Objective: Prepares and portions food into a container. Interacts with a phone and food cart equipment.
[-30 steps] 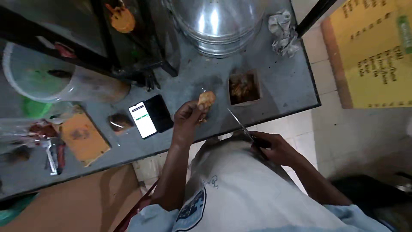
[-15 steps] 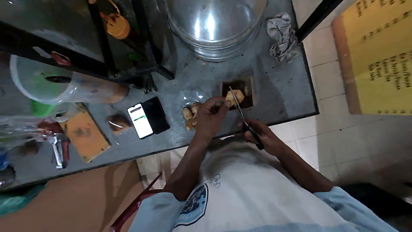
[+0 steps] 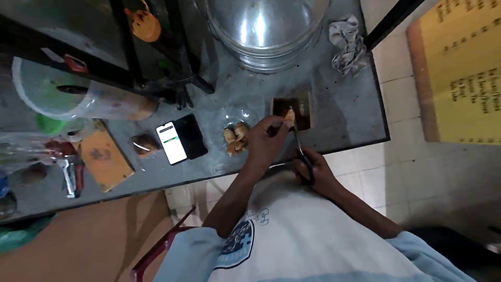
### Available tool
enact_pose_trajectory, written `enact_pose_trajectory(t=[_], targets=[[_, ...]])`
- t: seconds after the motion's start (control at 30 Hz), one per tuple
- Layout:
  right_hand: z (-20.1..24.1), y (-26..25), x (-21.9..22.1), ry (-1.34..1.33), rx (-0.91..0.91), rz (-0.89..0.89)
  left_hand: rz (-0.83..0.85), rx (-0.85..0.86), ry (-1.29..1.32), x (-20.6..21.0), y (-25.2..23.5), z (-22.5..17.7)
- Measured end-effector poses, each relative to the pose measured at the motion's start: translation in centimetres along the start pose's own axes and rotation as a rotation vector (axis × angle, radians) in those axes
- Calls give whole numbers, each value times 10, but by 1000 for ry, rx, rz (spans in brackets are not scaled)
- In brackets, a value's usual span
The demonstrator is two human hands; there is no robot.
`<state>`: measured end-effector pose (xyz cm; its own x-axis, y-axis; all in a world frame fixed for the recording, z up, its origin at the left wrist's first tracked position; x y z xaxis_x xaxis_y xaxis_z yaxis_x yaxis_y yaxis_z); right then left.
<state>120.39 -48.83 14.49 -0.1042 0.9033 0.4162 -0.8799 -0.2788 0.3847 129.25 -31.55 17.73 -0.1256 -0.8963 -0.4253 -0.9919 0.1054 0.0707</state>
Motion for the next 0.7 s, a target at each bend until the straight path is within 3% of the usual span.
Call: enact_pose_trajectory(t=[0.27, 0.37, 0.47, 0.57, 0.7], targets=[[15, 12, -11, 196, -109, -67, 32, 60, -199, -15, 13, -15], [21, 11, -12, 261, -160, -41, -46, 83, -259, -37, 23, 12], [23, 7, -6, 289, -141, -30, -136, -70, -425, -77, 34, 54], [18, 0, 2, 306, -108, -8, -77, -310, -600, -109, 40, 87], [14, -11, 13, 316, -103, 65, -96, -424, -635, -108, 30, 101]])
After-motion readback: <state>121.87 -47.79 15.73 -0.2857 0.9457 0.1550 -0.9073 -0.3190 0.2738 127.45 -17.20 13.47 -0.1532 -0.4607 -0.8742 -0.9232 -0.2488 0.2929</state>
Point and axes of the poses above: each hand's wrist, its own y-axis away from the middle knuckle, its own x-axis out of the palm, z = x × y, the point moved 1 cm from there along -y, towards the middle knuckle, and after that the axes turned 9 degrees about -y, right-handed, at the moved point
